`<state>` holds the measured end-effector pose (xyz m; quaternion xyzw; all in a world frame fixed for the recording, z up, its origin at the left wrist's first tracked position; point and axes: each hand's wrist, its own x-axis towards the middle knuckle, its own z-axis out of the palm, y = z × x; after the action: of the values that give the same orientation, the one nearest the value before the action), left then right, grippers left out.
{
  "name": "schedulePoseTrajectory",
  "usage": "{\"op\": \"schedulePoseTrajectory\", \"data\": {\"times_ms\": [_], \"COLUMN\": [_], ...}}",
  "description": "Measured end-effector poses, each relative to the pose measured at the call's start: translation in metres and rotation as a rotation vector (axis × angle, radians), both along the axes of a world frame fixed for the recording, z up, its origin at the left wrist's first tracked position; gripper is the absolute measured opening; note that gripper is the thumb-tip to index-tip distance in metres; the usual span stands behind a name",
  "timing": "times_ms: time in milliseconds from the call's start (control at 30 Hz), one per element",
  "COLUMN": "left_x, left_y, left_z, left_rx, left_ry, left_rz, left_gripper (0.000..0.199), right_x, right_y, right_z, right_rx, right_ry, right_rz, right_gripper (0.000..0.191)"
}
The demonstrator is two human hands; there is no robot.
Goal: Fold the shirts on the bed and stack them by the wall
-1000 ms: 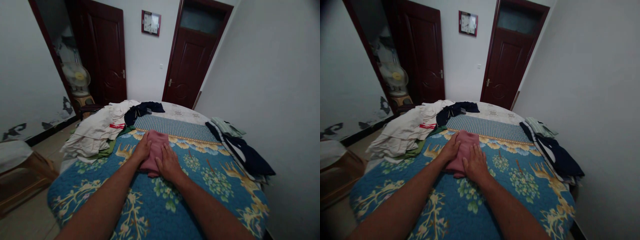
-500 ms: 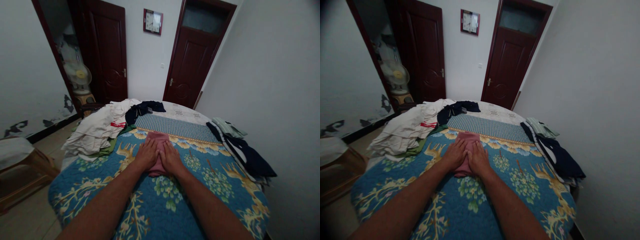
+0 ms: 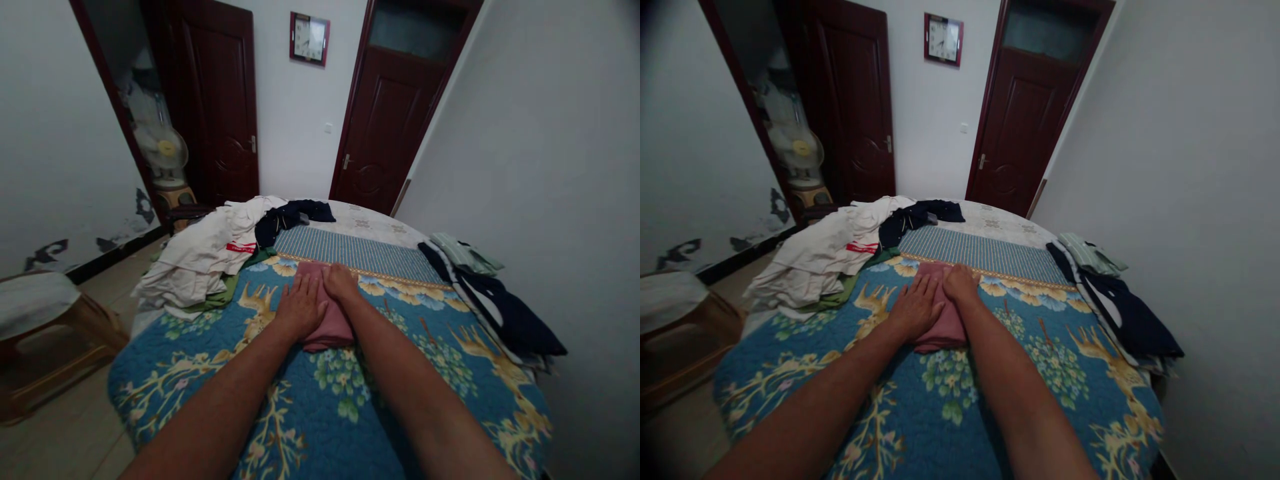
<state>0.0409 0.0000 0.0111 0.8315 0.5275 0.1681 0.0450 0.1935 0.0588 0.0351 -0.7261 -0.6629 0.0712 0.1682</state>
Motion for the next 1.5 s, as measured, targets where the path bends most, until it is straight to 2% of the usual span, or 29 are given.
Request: {"op": "schedulePoseTrajectory", "data": {"times_ms": [167, 300, 500, 633, 733, 833, 1000, 1100, 1167, 1267, 1400, 1500], "left_x": [-0.002, -0.005, -0.006, -0.004, 0.006, 0.020, 0.031, 0.025, 0.017, -0.003, -0.038, -0.059], "left_y": [0.000, 0.001, 0.001, -0.001, 0.001, 0.012, 0.043, 0.056, 0.057, 0.041, 0.003, -0.027], "left_z": [0.000, -0.001, -0.003, 0.009, 0.019, 0.021, 0.008, 0.006, 0.006, 0.002, -0.009, -0.014], "left_rx": [-0.017, -0.038, -0.007, -0.011, 0.053, 0.065, 0.108, 0.089, 0.070, 0.071, 0.036, 0.077], "left_ry": [-0.005, -0.035, -0.005, 0.033, 0.026, 0.022, 0.037, 0.044, 0.035, 0.058, 0.126, 0.163], "left_rz": [0.003, -0.002, 0.010, 0.014, -0.111, -0.237, -0.156, -0.118, -0.074, -0.057, -0.106, -0.129], "left_gripper": [0.072, 0.064, 0.062, 0.060, 0.050, 0.047, 0.055, 0.057, 0.060, 0.065, 0.071, 0.072], "right_x": [0.004, 0.006, 0.018, 0.024, 0.023, 0.020, 0.022, 0.024, 0.024, 0.024, 0.028, 0.035], "right_y": [-0.006, -0.039, -0.117, -0.149, -0.153, -0.151, -0.149, -0.149, -0.149, -0.150, -0.145, -0.136], "right_z": [-0.015, -0.030, -0.040, -0.035, -0.029, -0.026, -0.026, -0.025, -0.024, -0.026, -0.031, -0.032], "right_rx": [0.182, 0.283, 0.186, 0.122, 0.099, 0.098, 0.116, 0.097, 0.088, 0.091, 0.130, 0.182], "right_ry": [-0.022, -0.025, -0.039, -0.062, -0.047, -0.024, -0.008, -0.003, 0.001, 0.027, 0.119, 0.280], "right_rz": [0.016, 0.118, 0.296, 0.349, 0.333, 0.333, 0.335, 0.346, 0.346, 0.326, 0.302, 0.258], "right_gripper": [0.056, 0.058, 0.065, 0.065, 0.065, 0.067, 0.071, 0.070, 0.069, 0.068, 0.072, 0.073]}}
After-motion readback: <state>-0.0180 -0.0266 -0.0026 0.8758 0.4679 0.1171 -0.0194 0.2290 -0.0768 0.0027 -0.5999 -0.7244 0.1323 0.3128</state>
